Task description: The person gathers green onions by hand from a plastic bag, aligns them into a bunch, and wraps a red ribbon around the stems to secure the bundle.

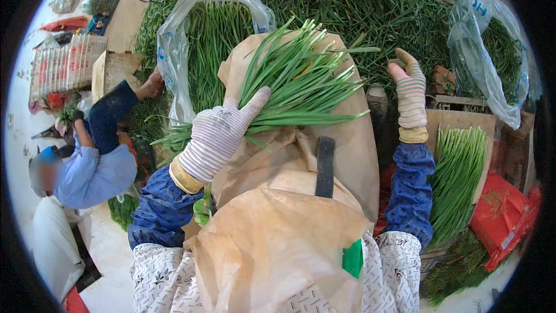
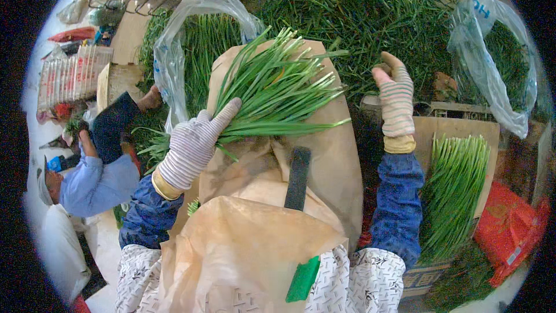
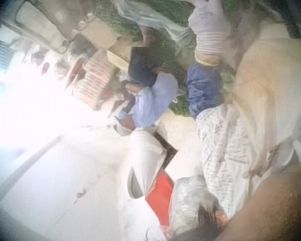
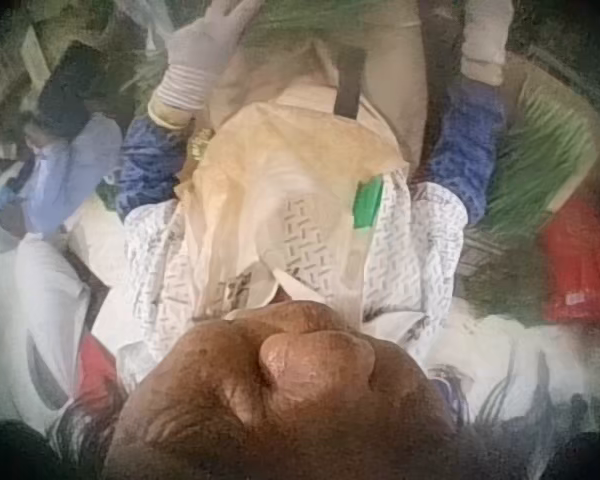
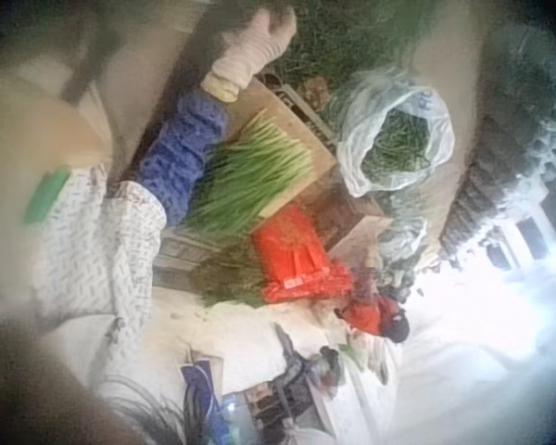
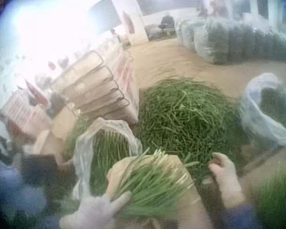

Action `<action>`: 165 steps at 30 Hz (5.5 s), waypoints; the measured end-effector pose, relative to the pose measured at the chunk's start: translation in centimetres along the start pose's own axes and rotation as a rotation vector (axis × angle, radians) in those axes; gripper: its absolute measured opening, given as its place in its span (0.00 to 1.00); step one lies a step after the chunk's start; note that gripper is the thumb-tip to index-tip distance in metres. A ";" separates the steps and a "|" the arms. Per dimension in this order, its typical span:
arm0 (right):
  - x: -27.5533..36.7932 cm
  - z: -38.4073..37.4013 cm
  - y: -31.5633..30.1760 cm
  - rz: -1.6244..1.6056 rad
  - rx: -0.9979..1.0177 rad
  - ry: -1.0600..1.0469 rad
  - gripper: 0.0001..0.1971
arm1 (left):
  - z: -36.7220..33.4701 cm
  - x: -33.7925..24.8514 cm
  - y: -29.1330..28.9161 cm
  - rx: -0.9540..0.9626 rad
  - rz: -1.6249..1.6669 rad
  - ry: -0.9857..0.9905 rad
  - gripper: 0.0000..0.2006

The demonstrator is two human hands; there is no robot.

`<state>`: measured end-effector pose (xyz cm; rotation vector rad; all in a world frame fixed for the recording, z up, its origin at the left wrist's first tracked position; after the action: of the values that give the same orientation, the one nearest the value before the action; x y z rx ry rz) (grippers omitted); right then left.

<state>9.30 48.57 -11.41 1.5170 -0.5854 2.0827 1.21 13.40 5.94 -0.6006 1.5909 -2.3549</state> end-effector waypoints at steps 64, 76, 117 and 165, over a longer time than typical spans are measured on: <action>13.0 -3.7 16.1 0.694 0.521 -0.524 0.08 | 3.4 -1.3 7.2 -0.348 0.409 -0.206 0.30; 11.5 4.5 14.3 0.875 0.274 -1.238 0.11 | 2.8 -1.3 7.5 -0.482 0.558 -0.201 0.29; 5.1 -3.5 8.3 0.301 0.258 0.026 0.09 | 2.8 -1.4 8.0 -0.452 0.560 -0.270 0.32; 8.4 14.4 9.8 0.497 0.597 -0.549 0.15 | 3.8 -0.5 8.5 -0.419 0.646 -0.439 0.21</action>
<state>11.77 33.39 0.26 2.5498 -0.6044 2.3247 3.15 7.25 -0.82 -0.5242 1.7289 -1.3375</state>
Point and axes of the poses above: each hand's wrist, its own z-axis away from the middle knuckle, its own y-axis out of the palm, x = y × z, the point moved 1 cm from there along -z, towards the middle knuckle, and after that the axes turned 9 degrees about y, right-handed, at the moved point
